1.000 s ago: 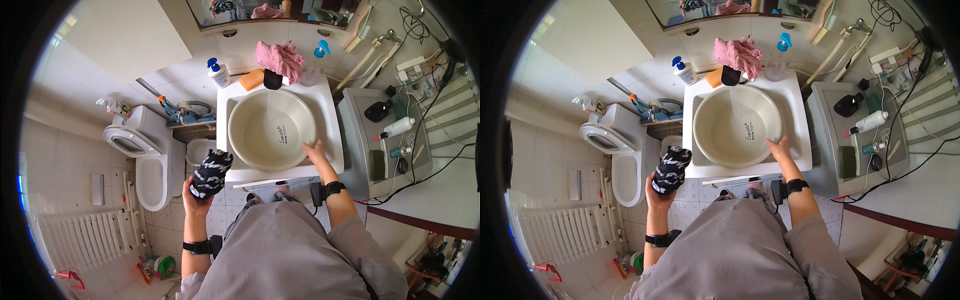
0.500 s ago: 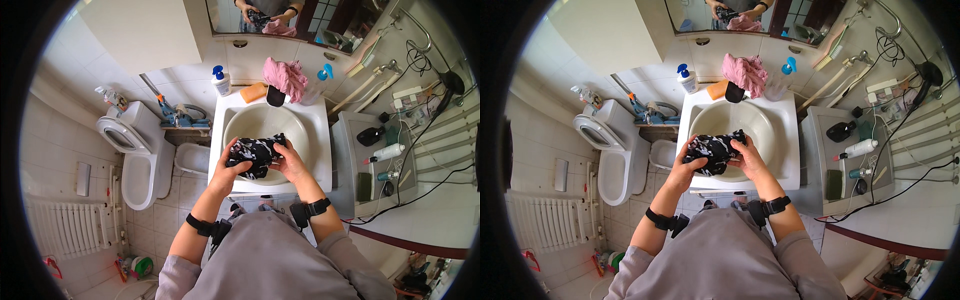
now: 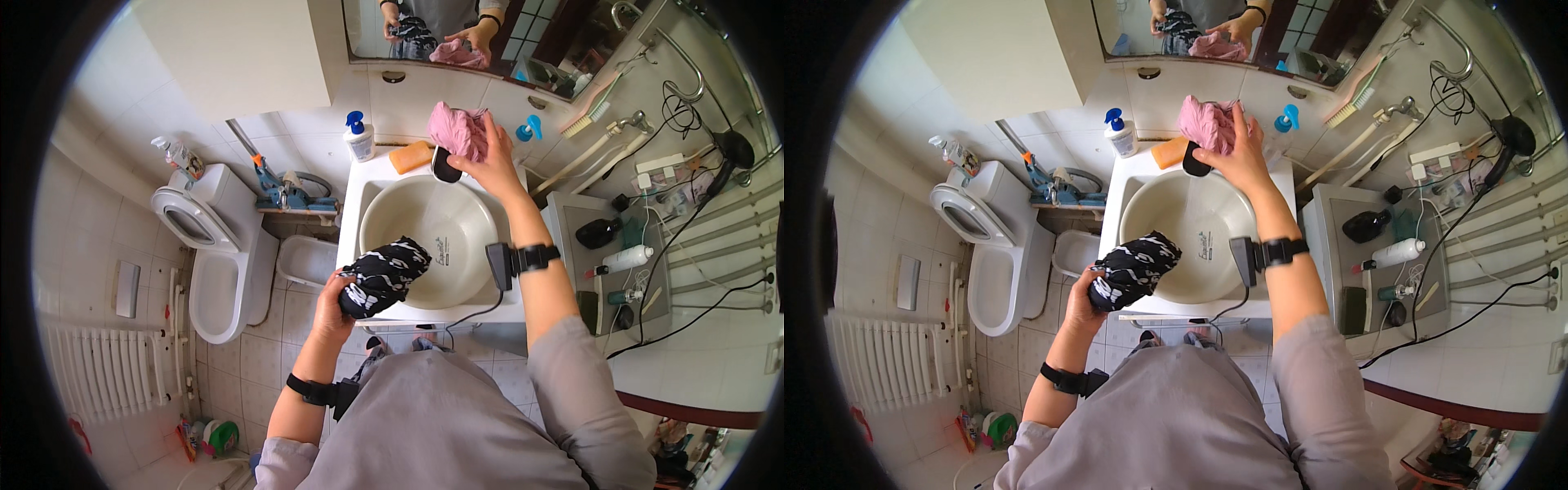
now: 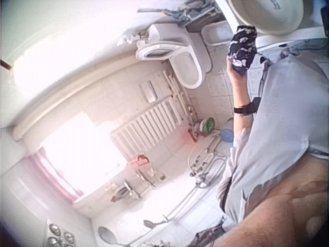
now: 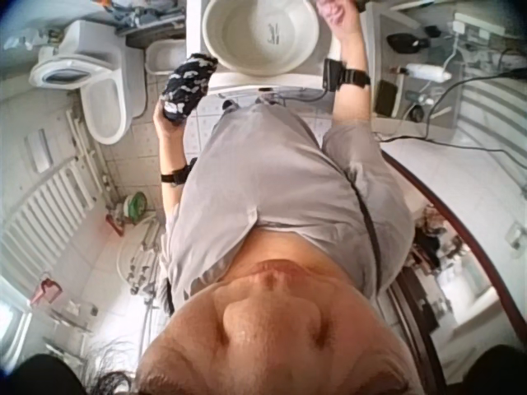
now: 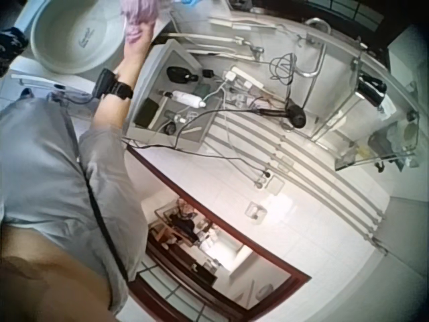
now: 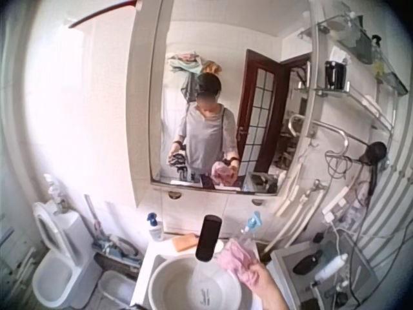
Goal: The person washes clothing items by hand in a bathroom sink basin, rubs the fabrics together under running water, wrings them out, and drains the soapy water using a small washbasin.
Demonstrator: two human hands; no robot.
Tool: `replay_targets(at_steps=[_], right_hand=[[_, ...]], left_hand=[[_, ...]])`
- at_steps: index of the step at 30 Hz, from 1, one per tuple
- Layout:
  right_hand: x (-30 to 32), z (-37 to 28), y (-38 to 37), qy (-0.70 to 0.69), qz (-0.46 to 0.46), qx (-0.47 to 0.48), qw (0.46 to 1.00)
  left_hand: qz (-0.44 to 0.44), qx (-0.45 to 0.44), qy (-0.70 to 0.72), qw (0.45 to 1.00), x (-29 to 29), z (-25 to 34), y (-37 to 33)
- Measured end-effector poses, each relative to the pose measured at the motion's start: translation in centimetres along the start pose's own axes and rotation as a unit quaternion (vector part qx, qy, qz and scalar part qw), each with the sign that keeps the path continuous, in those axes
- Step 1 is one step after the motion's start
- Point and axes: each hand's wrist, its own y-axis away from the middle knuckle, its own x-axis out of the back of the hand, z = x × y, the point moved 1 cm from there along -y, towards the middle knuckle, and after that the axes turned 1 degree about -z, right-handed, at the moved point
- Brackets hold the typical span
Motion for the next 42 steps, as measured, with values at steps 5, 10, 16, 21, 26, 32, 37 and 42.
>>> replay_targets(at_steps=[5,10,16,21,26,32,37,42], right_hand=[[1.4,0.1,-0.4,-0.247,-0.088,-0.075,0.962],[3.4,2.9,6.4,-0.588,-0.034,-0.227,0.775],[2.4,7.4,9.5,-0.419,-0.17,-0.296,0.841],[-1.0,7.2,3.9,-0.263,-0.264,-0.167,0.913],[-4.6,10.6,-0.3,-0.095,-0.313,-0.149,0.933],[-3.9,10.8,-1.1,-0.185,-0.29,-0.24,0.908],[-4.7,12.1,0.6,-0.205,-0.262,-0.246,0.91],[-2.3,10.8,5.4,-0.198,-0.288,-0.229,0.908]], left_hand=[[0.01,-0.022,0.04,0.999,2.4,0.5,1.8],[0.051,-0.059,0.082,0.994,5.1,0.7,5.4],[0.154,-0.044,0.11,0.981,6.9,0.3,7.7],[0.204,-0.055,0.118,0.97,6.0,0.1,8.4],[0.166,-0.069,0.12,0.976,7.3,-1.4,8.8],[0.174,-0.075,0.119,0.975,7.0,-2.0,9.5],[0.19,-0.059,0.125,0.972,5.6,-1.3,9.1],[0.149,-0.071,0.093,0.982,6.0,-1.1,8.4]])
